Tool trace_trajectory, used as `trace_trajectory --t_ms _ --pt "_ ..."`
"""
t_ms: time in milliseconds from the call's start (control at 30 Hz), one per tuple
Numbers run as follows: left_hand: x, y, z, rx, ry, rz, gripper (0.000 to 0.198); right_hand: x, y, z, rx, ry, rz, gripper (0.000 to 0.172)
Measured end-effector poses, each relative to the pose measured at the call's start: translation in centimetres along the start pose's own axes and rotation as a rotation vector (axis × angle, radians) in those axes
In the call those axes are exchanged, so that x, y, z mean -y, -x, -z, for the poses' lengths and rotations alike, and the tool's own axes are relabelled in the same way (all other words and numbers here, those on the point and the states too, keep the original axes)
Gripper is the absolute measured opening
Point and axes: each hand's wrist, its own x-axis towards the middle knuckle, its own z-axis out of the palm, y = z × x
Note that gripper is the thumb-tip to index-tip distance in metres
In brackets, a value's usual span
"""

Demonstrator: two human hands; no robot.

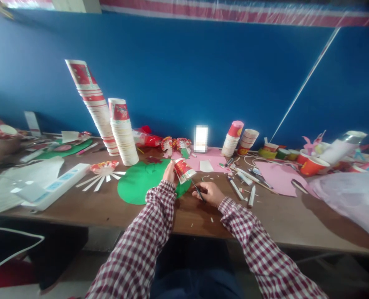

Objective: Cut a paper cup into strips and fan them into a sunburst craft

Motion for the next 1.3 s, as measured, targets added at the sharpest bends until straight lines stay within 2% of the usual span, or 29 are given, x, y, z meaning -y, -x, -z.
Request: trace_trajectory --t_ms 300,733,1300 --pt "0.28 -0.27 0.30 0.053 -0.052 -0.142 0.024 -0.09 -0.03 0.10 0.012 0.020 0.006 0.038" --pt "0.29 -0.51 0.63 0.052 -0.067 -0.130 0.026 -0.50 -0.05 -0.21 0.010 -0.027 -0.002 0.038" --pt "0.24 -0.47 0.44 0.059 -0.097 -0.137 0.025 -0.16 0.08 0.06 0.010 0.024 0.040 0.033"
